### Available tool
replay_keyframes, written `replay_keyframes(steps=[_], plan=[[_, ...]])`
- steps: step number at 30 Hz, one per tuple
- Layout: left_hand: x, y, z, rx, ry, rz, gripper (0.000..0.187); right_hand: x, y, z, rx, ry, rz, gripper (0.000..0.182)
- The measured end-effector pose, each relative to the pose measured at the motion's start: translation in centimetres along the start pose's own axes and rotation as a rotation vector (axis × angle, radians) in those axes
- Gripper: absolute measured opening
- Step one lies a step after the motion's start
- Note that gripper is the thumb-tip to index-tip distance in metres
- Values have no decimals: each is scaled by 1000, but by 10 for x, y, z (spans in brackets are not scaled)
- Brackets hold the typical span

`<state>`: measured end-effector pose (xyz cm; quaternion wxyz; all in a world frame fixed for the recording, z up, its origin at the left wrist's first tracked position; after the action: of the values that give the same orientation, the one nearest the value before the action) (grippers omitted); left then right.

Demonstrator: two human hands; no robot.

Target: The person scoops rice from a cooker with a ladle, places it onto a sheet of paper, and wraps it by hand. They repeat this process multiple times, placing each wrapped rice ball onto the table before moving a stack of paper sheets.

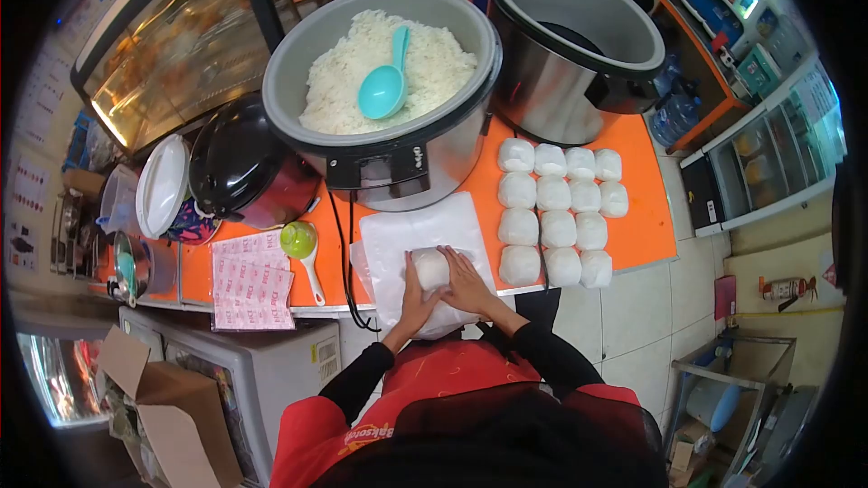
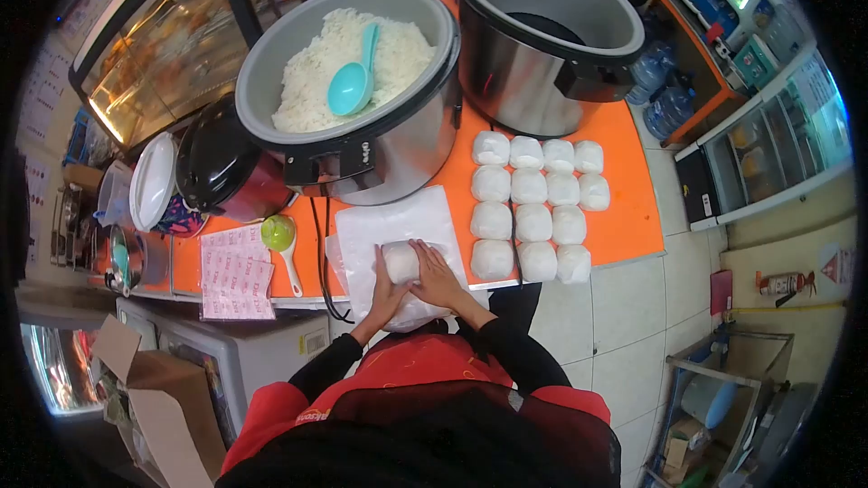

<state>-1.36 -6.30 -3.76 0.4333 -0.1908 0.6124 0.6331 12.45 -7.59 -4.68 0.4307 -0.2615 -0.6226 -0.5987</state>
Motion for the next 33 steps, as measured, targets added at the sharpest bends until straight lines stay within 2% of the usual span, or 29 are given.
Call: replay_keyframes(steps=[3, 4, 7, 10, 13, 14, 16, 17, 18, 19, 20, 22, 23, 26, 28, 31, 33], plan=[[6, -32, 12, -159, 537, -309, 81, -18, -11, 5, -29, -60, 98, 85], [-2, -34, 21, -216, 672, -348, 73, -23, -11, 6, -48, -93, 127, 85], [-17, -30, 49, 77, 784, -879, 62, -8, 7, 8, -391, -52, 829, 79], [-60, -33, 54, 145, 671, -1007, 52, 3, 44, 3, -584, -363, 1477, 73], [-101, -52, 53, 199, 273, -617, 55, 33, 102, -17, -533, -448, 1310, 67], [-104, -61, 52, 322, 189, -611, 65, 45, 123, -27, -554, -510, 1296, 64], [-128, -53, 55, 338, -143, -247, 70, 27, 146, -49, -595, -429, 1312, 61], [-138, -52, 56, 334, -307, -64, 73, 12, 159, -64, -693, -494, 1322, 65], [-130, -54, 51, 383, -279, -209, 77, 28, 185, -76, -833, -528, 1284, 70], [-115, -51, 46, 367, -250, -85, 76, -10, 203, -100, -959, -719, 1018, 72], [-95, -46, 40, 348, -219, 39, 75, -9, 227, -110, -1102, -512, 1075, 69], [-44, -35, 22, 351, -135, 365, 72, -73, 269, -152, -1233, -490, 623, 65], [-19, -29, 15, 372, -77, 564, 70, -90, 281, -163, -1222, -532, 622, 64], [-12, -4, 9, 361, -256, 746, 68, -125, 301, -168, -1138, -647, 542, 63], [-5, -1, 13, 394, -294, 745, 68, -147, 299, -162, -1035, -706, 410, 61], [-6, -1, 17, 393, -313, 739, 67, -175, 297, -162, -1037, -634, 320, 57], [-7, -1, 20, 376, -306, 751, 67, -178, 295, -163, -1080, -613, 155, 52]])
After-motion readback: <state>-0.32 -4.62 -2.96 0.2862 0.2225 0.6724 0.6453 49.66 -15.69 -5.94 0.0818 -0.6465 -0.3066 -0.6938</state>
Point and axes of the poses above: each hand's wrist, its own z-axis towards the middle knuckle, its own y-axis out of the back of the hand, x = y × z, the point moved 3 cm from there along z, towards the middle knuckle, and after that the axes turned 13 degrees about z, right-handed, at the moved point
